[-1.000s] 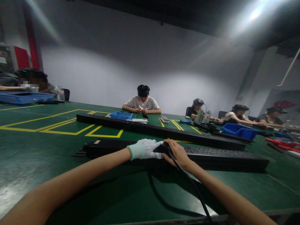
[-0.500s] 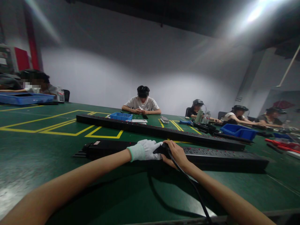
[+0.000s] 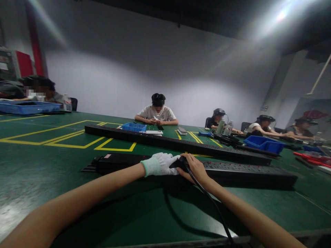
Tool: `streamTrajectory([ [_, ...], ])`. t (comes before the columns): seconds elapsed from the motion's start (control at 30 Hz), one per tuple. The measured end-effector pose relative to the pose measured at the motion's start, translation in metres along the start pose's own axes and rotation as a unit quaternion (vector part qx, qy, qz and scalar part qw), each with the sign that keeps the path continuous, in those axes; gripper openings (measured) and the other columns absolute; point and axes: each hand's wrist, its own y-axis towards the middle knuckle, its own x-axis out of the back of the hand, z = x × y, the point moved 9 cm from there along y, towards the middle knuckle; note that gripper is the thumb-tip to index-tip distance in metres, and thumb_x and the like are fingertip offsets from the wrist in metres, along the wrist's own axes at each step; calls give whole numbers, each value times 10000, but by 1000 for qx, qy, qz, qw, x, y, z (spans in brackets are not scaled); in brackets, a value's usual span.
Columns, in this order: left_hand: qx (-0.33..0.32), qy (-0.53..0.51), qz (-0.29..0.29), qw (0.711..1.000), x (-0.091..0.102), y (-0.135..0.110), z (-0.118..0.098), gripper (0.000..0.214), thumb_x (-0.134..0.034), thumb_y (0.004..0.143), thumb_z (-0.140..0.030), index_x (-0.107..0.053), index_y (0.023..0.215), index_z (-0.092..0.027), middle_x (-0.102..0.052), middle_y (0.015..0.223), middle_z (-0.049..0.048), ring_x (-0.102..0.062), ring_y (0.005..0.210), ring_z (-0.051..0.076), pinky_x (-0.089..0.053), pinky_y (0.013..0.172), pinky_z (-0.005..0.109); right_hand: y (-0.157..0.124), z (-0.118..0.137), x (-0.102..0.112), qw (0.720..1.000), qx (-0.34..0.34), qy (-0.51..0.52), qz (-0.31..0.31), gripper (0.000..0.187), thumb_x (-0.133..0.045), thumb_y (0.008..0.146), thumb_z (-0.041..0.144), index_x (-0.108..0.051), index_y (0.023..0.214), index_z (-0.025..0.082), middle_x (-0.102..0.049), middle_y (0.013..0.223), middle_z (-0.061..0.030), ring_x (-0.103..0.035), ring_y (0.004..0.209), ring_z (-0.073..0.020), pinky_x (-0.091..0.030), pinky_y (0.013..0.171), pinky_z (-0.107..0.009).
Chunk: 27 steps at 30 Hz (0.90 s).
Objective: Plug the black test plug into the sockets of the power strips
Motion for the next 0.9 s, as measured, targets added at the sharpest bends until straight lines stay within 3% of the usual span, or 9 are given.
streamTrajectory([
  [0.2, 6, 1, 15, 1000, -2, 0, 1, 687, -224, 834, -692, -434, 1242, -181, -611, 954, 104, -607, 810, 253, -438, 659, 334, 0, 4, 4, 999, 40, 20, 15, 421, -550, 831, 438, -448, 1160, 196, -563, 1058, -100, -565, 961, -235, -462, 827, -365],
  [0.43, 0, -1, 18, 1000, -2, 0, 1, 681, -147, 861, -662, -420, 1259, -181, -607, 966, 96, -598, 818, 247, -427, 670, 337, -2, 5, 3, 998, 60, 21, 26, 683, -655, 701, 560, -417, 1211, 175, -545, 1084, -118, -549, 993, -263, -453, 869, -400],
  [0.7, 2, -7, 15, 1000, -3, 0, 2, 684, -149, 856, -670, -425, 1258, -190, -610, 966, 92, -601, 816, 243, -421, 658, 327, -2, 2, -1, 998, 57, 7, 13, 726, -672, 666, 585, -422, 1203, 165, -554, 1093, -126, -555, 986, -276, -463, 864, -408],
  [0.9, 0, -1, 16, 1000, -1, 0, 1, 690, -145, 858, -666, -426, 1260, -181, -614, 970, 100, -604, 797, 252, -426, 646, 336, -2, 0, -2, 999, 51, -5, -6, 617, -660, 714, 499, -437, 1190, 175, -565, 1078, -120, -569, 977, -265, -470, 863, -401],
])
